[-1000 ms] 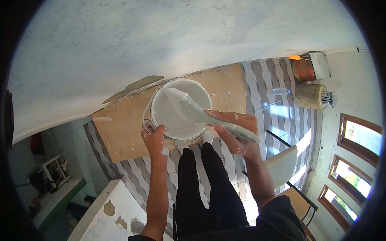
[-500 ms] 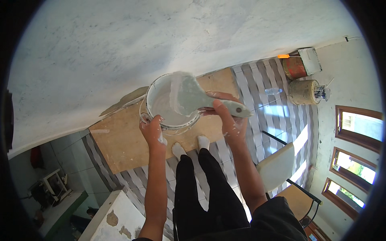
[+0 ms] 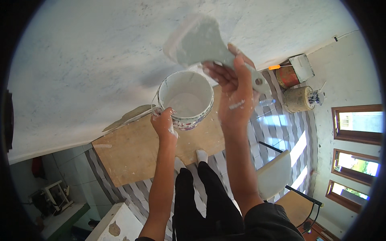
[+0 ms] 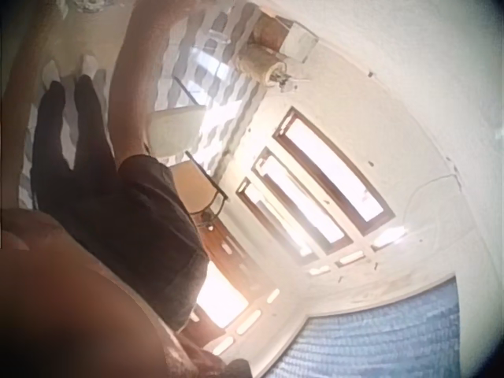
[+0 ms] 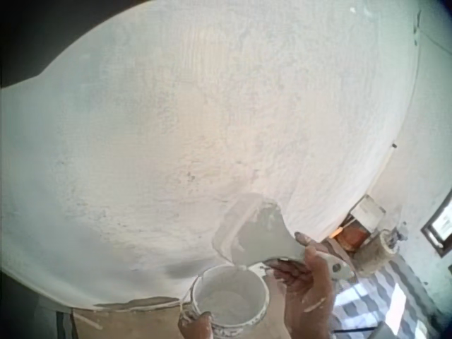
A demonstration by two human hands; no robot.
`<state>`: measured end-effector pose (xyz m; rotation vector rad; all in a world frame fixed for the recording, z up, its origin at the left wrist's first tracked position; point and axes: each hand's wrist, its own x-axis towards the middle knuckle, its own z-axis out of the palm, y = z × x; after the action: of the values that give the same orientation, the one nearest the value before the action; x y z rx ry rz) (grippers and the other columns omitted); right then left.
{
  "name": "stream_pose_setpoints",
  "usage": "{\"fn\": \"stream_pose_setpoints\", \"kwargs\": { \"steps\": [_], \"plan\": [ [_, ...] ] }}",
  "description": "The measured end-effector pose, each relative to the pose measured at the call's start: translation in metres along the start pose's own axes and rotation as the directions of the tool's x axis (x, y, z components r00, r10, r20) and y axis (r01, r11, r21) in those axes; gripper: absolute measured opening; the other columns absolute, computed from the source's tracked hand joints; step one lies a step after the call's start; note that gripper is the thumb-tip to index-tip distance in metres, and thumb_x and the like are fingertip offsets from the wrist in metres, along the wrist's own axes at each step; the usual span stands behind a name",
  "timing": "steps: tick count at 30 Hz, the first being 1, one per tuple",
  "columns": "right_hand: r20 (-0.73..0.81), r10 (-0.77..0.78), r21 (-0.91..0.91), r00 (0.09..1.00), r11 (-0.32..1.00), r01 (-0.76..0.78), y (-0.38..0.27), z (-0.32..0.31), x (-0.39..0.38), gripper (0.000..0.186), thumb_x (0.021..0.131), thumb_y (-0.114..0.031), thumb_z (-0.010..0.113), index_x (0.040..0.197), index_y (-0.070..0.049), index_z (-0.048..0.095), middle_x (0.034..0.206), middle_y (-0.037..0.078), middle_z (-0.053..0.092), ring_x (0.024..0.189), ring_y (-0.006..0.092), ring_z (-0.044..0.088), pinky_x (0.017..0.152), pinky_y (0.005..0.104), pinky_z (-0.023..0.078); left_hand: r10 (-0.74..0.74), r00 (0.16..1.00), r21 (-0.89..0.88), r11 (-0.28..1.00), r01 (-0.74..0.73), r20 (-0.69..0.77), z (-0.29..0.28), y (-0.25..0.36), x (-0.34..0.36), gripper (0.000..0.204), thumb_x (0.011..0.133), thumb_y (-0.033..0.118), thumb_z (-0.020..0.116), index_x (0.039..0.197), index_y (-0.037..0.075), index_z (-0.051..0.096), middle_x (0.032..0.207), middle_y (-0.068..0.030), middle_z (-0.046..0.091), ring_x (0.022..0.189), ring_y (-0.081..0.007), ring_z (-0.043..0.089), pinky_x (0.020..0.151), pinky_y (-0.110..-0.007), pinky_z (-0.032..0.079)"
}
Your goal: Apply putty to the wall using a putty knife and a paint bucket.
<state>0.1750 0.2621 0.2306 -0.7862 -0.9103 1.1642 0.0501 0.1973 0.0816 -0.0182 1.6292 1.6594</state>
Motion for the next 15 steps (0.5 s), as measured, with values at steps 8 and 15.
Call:
{"fn": "stream_pose_setpoints", "kwargs": {
  "steps": [8, 15],
  "plan": [
    [-0.228, -0.194, 0.341, 0.954, 0.902, 0.265, 0.044, 0.06, 0.037, 0.042, 0.096, -0.025, 0.047, 0.126, 0.003, 0.044, 0.11, 0.019, 0.06, 0.101, 0.0249, 0.063, 0.093, 0.0326, 0.049, 0.002, 1.0, 0.011, 1.0, -0.002, -0.006, 0.016, -0.024, 0.011, 0.019, 0.062, -0.001, 0.061, 0.077, 0.004, 0.051, 0.072, -0.0023, 0.052, 0.061, -0.0152, 0.049, 0.055, -0.031, 0.04],
    [-0.291, -0.058, 0.295, 0.955, 0.944, 0.147, 0.091, 0.034, 0.018, 0.042, 0.095, -0.026, 0.047, 0.127, 0.003, 0.044, 0.111, 0.018, 0.059, 0.102, 0.0253, 0.062, 0.092, 0.0329, 0.05, -0.036, 0.999, 0.027, 0.999, 0.037, -0.036, -0.002, -0.05, 0.025, 0.022, 0.061, -0.002, 0.062, 0.075, 0.007, 0.047, 0.07, -0.0005, 0.048, 0.058, -0.0131, 0.044, 0.051, -0.03, 0.036]
  ]
}}
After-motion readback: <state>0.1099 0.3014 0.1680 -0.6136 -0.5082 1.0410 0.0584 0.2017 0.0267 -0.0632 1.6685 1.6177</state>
